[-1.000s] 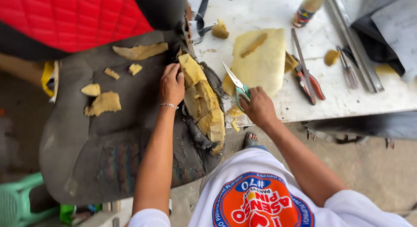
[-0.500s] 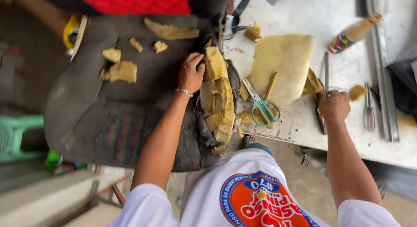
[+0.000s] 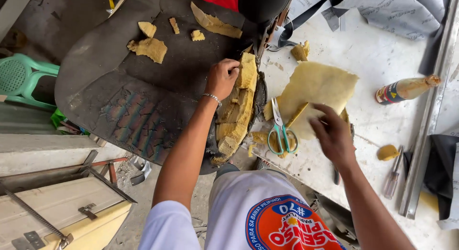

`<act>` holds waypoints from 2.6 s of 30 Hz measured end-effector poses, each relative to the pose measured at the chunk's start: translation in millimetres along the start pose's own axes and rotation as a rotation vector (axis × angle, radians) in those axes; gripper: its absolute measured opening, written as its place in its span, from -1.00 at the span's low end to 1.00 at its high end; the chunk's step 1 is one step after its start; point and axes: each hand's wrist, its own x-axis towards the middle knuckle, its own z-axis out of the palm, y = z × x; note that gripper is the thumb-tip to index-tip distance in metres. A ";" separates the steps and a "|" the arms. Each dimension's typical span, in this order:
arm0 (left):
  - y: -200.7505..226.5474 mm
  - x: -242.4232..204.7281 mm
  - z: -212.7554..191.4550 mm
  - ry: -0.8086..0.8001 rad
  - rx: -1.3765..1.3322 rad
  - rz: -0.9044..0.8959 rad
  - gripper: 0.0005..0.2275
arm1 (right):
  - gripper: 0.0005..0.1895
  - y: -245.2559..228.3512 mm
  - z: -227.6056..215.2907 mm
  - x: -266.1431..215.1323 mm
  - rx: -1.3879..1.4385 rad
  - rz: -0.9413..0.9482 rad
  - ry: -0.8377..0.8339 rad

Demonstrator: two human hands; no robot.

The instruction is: The person uses a knife and scissors to cut and trim yellow foam padding on a worn seat. They repeatedly switch between tools to remove excess foam and shape the material to fit the seat contours.

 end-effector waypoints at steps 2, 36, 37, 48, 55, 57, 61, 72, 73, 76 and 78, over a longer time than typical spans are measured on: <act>-9.7 12.9 12.3 0.029 0.032 -0.006 -0.77 | -0.69 -7.9 16.7 53.9 -0.093 -0.079 -0.108; 12.4 22.2 9.4 0.093 0.075 -0.176 -0.86 | -0.65 -37.5 26.1 207.4 -0.406 -0.204 -0.596; 13.5 22.3 8.1 0.093 0.075 -0.178 -0.86 | -0.65 -43.3 27.4 207.4 -0.406 -0.204 -0.598; 32.9 22.4 9.4 0.033 0.120 -0.251 -0.87 | -0.64 -97.2 18.7 168.2 -0.778 -0.346 -0.459; 26.3 38.3 12.0 -0.018 0.231 -0.237 -0.87 | -0.64 -87.6 52.7 183.7 -0.783 -0.353 -0.447; 28.5 39.7 8.6 -0.076 0.299 -0.181 -0.88 | -0.66 -90.4 66.1 188.2 -0.803 -0.360 -0.446; 34.0 38.8 -4.4 -0.096 0.319 -0.094 -0.88 | -0.66 -88.4 56.1 179.1 -0.744 -0.377 -0.407; 54.3 31.6 -19.3 -0.108 0.311 -0.046 -0.87 | -0.57 -88.8 86.4 188.5 -0.697 -0.292 -0.405; 45.7 28.4 -12.1 -0.116 0.307 -0.048 -0.87 | -0.57 -86.5 75.2 178.8 -0.697 -0.283 -0.407; 30.0 33.7 -5.5 -0.110 0.301 -0.045 -0.87 | -0.58 -86.3 50.5 170.1 -0.657 -0.224 -0.445; 33.9 32.0 -7.5 -0.117 0.300 -0.027 -0.88 | -0.57 -82.4 42.2 167.9 -0.688 -0.241 -0.453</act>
